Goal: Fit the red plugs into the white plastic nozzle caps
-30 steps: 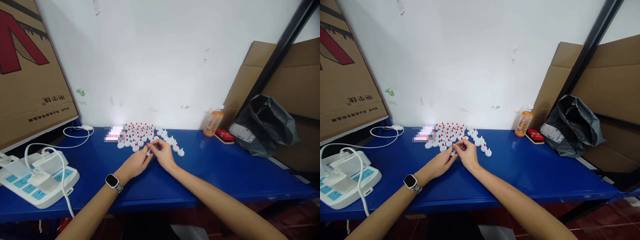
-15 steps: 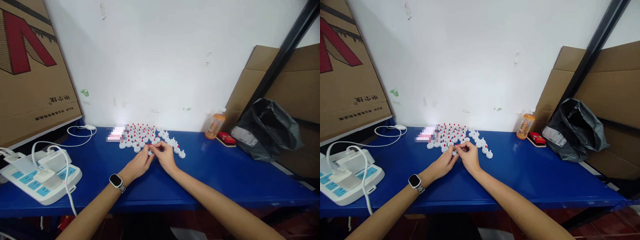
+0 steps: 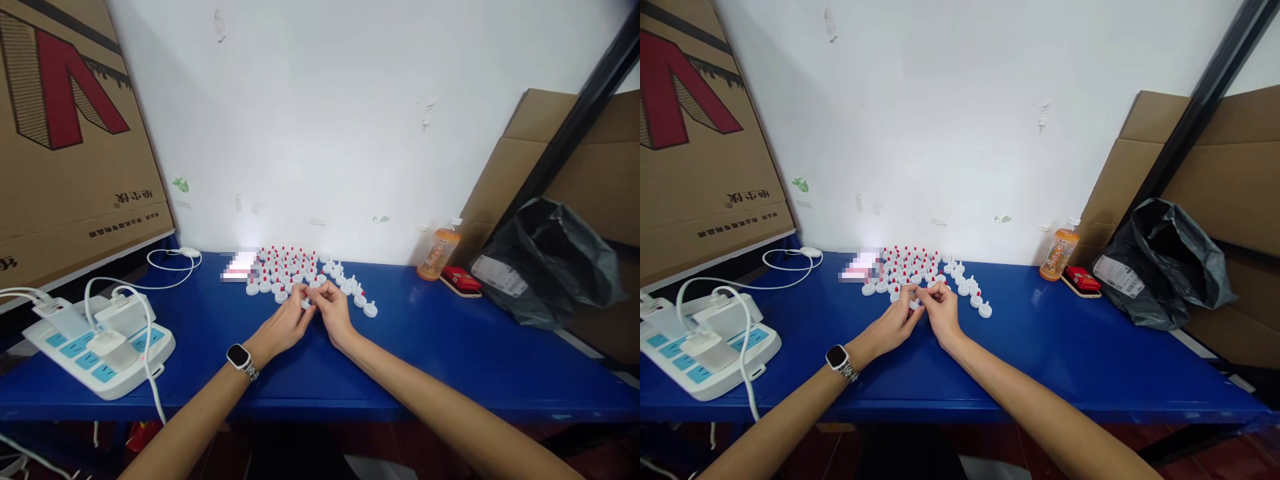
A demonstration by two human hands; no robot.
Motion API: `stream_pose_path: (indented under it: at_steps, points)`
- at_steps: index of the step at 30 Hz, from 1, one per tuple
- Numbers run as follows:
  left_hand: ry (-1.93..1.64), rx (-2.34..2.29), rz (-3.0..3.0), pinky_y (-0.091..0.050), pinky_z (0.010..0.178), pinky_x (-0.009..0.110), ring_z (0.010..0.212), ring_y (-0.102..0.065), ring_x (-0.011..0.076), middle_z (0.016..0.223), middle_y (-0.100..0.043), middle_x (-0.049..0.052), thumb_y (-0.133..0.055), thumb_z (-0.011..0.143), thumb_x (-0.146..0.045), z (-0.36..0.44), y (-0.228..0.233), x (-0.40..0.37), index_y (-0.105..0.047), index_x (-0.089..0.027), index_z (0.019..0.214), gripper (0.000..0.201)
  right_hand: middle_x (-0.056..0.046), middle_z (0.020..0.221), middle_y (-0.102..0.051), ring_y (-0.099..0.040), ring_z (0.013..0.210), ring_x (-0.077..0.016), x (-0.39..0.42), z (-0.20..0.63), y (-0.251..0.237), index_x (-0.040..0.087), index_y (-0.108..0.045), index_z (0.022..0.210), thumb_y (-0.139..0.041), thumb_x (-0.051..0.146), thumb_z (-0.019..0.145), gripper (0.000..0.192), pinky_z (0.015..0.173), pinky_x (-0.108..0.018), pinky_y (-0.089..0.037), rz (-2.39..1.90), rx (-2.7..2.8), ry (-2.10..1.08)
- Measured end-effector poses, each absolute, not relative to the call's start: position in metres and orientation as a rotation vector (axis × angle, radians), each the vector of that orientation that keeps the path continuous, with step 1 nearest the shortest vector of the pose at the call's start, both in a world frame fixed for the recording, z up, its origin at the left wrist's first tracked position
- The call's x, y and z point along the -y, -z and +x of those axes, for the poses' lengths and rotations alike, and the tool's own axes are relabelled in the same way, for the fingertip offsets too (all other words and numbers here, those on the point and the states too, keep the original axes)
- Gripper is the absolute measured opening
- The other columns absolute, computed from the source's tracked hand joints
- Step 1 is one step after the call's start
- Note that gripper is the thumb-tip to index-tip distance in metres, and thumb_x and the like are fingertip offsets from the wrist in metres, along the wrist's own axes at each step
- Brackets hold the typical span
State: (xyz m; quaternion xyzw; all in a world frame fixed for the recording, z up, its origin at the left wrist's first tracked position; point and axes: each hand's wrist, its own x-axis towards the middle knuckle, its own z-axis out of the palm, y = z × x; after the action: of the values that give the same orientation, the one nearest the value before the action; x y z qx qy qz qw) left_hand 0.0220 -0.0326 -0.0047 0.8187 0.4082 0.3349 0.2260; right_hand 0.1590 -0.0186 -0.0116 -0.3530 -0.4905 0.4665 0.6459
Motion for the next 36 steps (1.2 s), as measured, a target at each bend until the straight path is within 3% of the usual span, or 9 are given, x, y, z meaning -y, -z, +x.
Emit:
stream_pose_path:
  at_steps: [3, 7, 9, 12, 17, 22, 27, 33, 36]
  points:
    - [-0.926, -1.113, 2.261, -0.05, 0.08, 0.035, 0.092, -0.067, 0.0238, 0.109, -0.064, 0.012, -0.036, 0.101, -0.04, 0.023, 0.004, 0.033, -0.032, -0.019, 0.133, 0.038, 0.004, 0.064, -0.057, -0.051, 0.059, -0.0122, 0.017, 0.16, 0.009, 0.02, -0.051, 0.066, -0.077, 0.041, 0.069, 0.033, 0.059, -0.026, -0.041, -0.793, 1.107, -1.115]
    - [-0.895, -1.216, 2.349, -0.047, 0.071, 0.032, 0.082, -0.066, 0.0234, 0.089, -0.063, 0.004, -0.043, 0.097, -0.049, 0.021, -0.001, 0.031, -0.031, -0.02, 0.138, 0.052, 0.005, 0.059, -0.056, -0.05, 0.054, -0.0112, 0.008, 0.174, 0.007, 0.02, -0.052, 0.071, -0.076, 0.041, 0.07, 0.032, 0.055, -0.024, -0.038, -0.819, 1.21, -1.149]
    - [-0.866, -1.341, 2.422, -0.043, 0.066, 0.03, 0.076, -0.063, 0.0228, 0.078, -0.059, 0.0, -0.049, 0.092, -0.056, 0.014, -0.005, 0.027, -0.041, -0.02, 0.13, 0.053, 0.005, 0.057, -0.055, -0.049, 0.052, -0.0112, 0.001, 0.184, 0.008, 0.02, -0.052, 0.073, -0.075, 0.04, 0.071, 0.03, 0.054, -0.024, -0.037, -0.866, 1.279, -1.067]
    - [-0.875, -1.574, 2.39, -0.036, 0.06, 0.027, 0.068, -0.06, 0.0197, 0.069, -0.056, -0.002, -0.044, 0.095, -0.053, -0.001, -0.01, 0.017, -0.053, -0.022, 0.104, 0.033, 0.004, 0.062, -0.058, -0.05, 0.056, -0.0119, -0.005, 0.192, 0.007, 0.02, -0.055, 0.077, -0.07, 0.035, 0.076, 0.021, 0.055, -0.025, -0.038, -0.947, 1.503, -0.86]
    - [-0.846, -1.821, 2.232, -0.03, 0.056, 0.027, 0.07, -0.06, 0.019, 0.075, -0.063, 0.002, -0.034, 0.099, -0.039, -0.019, -0.009, 0.005, -0.05, -0.022, 0.082, 0.029, 0.002, 0.068, -0.062, -0.056, 0.062, -0.0122, -0.015, 0.173, -0.001, 0.02, -0.06, 0.079, -0.062, 0.018, 0.078, 0.003, 0.06, -0.024, -0.042, -0.943, 2.035, -0.663]
    - [-0.889, -1.902, 2.199, -0.029, 0.058, 0.028, 0.079, -0.061, 0.0205, 0.084, -0.064, 0.005, -0.033, 0.1, -0.036, -0.019, -0.01, 0.005, -0.049, -0.022, 0.08, 0.029, 0.003, 0.07, -0.064, -0.057, 0.062, -0.0111, -0.028, 0.153, -0.007, 0.02, -0.061, 0.086, -0.062, 0.01, 0.075, 0.015, 0.059, -0.022, -0.039, -1.02, 2.204, -0.53]
    - [-0.997, -1.742, 2.247, -0.031, 0.059, 0.028, 0.07, -0.055, 0.0185, 0.074, -0.057, 0.001, -0.033, 0.101, -0.037, -0.014, -0.01, 0.007, -0.042, -0.022, 0.075, 0.031, 0.003, 0.074, -0.067, -0.06, 0.066, -0.0128, -0.005, 0.178, -0.011, 0.02, -0.06, 0.106, -0.062, 0.023, 0.085, 0.022, 0.065, -0.025, -0.043, -1.022, 2.088, -0.522]
    - [-0.964, -1.355, 2.501, -0.035, 0.063, 0.028, 0.068, -0.05, 0.0165, 0.071, -0.05, -0.001, -0.035, 0.101, -0.038, 0.02, -0.009, 0.015, -0.04, -0.022, 0.072, 0.033, 0.0, 0.075, -0.06, -0.057, 0.075, -0.016, 0.037, 0.254, -0.013, 0.021, -0.062, 0.087, -0.057, 0.025, 0.088, 0.007, 0.071, -0.028, -0.042, -1.292, 1.918, -0.151]
    - [-0.854, -1.229, 2.598, -0.035, 0.063, 0.028, 0.068, -0.051, 0.0162, 0.071, -0.05, -0.001, -0.037, 0.099, -0.037, 0.048, -0.01, 0.019, -0.041, -0.021, 0.073, 0.031, 0.0, 0.075, -0.059, -0.057, 0.076, -0.0184, 0.042, 0.289, -0.008, 0.022, -0.06, 0.095, -0.06, 0.029, 0.085, 0.012, 0.066, -0.028, -0.039, -1.561, 1.787, -0.025]
